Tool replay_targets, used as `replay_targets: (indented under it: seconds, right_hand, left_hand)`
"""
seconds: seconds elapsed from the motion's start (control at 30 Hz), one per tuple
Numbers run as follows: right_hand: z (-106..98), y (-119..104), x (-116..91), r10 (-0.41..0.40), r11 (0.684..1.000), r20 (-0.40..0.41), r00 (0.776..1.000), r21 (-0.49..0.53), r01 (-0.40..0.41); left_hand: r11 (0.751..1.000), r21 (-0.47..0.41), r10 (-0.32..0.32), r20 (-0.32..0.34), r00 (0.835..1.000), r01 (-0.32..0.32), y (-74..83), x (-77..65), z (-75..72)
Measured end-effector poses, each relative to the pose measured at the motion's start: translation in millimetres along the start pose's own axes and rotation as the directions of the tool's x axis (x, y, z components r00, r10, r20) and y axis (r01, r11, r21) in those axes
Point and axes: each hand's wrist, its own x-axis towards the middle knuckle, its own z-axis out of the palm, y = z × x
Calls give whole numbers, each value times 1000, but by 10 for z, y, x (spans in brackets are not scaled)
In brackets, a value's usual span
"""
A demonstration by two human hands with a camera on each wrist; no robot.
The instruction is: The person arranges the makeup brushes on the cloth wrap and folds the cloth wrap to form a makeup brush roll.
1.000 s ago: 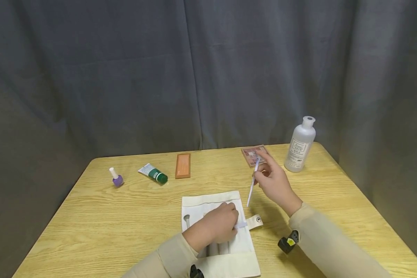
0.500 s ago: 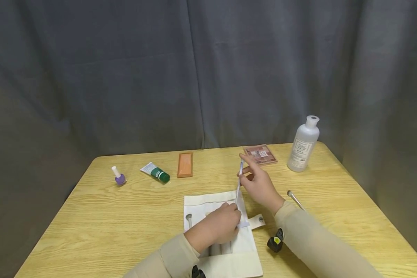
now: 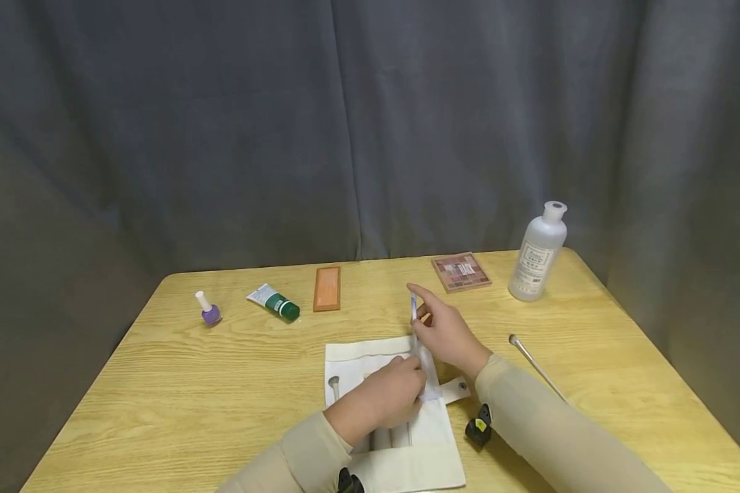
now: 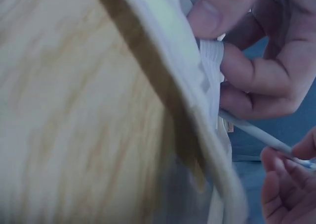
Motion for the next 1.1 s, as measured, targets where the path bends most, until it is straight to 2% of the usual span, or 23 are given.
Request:
replay_targets:
  seconds: [0.17,0.33,0.7,1.1]
  right_hand:
    - [20,3,-40,55,998,69,996,-5,-55]
    - [36,4,-82,79,997,97,992,-3,-79]
    - [46,6,-82,153,988,76,985,-5,-153]
    - [73,10,-75,210,972,55,976,98,-215]
  left_hand:
    - [1000,-7,7,1,1000,-7,-2,-2,7]
    - [1000,-8,9,-3,1000,-9,-3,-4,-8]
    - [1000,14,1,-1,1000,-1,-4,2,-6]
    - [1000,-6,24,-22,999,-24,-18,5,-12]
